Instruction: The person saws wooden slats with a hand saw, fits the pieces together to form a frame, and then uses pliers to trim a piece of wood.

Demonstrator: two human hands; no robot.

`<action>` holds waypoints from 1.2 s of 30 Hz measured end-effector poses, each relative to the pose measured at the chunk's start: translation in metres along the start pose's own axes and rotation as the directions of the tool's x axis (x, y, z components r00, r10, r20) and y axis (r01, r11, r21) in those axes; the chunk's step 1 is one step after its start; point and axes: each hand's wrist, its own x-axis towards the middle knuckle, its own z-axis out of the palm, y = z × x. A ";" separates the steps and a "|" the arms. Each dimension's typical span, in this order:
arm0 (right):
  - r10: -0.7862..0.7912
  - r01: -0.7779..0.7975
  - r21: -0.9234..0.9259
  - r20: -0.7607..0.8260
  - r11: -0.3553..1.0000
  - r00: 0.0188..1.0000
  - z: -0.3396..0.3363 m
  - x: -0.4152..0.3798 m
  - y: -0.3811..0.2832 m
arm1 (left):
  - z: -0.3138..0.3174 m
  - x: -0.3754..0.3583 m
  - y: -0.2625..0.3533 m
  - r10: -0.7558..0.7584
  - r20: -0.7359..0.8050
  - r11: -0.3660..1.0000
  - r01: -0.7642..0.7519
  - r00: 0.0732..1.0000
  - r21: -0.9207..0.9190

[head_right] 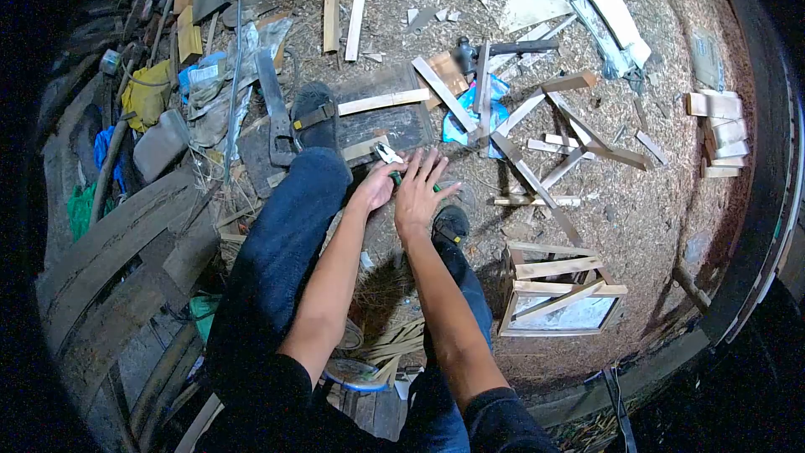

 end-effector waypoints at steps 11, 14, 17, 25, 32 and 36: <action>-0.103 0.020 0.298 0.263 0.954 0.959 -0.019 0.008 0.000 | -0.009 -0.002 0.008 -0.039 -0.093 0.999 0.035 0.995 -0.041; -0.005 -0.116 0.406 0.285 0.907 0.958 -0.027 0.006 -0.009 | 0.001 -0.008 0.012 -0.103 0.008 0.982 0.103 0.995 -0.160; -0.042 -0.228 0.459 0.507 0.859 0.861 -0.052 0.015 -0.009 | 0.002 -0.010 0.020 -0.172 0.089 0.952 0.189 0.981 -0.242; -0.043 -0.595 0.548 0.755 0.588 0.654 -0.051 0.022 -0.020 | -0.011 0.000 0.020 -0.293 -0.081 0.956 0.294 0.953 0.011; -0.212 -0.755 0.647 0.757 0.108 0.618 -0.020 0.013 -0.030 | -0.004 -0.004 0.049 -0.451 -0.149 0.850 0.474 0.880 0.231; -0.226 -0.772 0.604 0.795 0.199 0.563 -0.035 0.009 -0.027 | 0.004 -0.014 0.061 -0.497 -0.213 0.772 0.541 0.841 0.335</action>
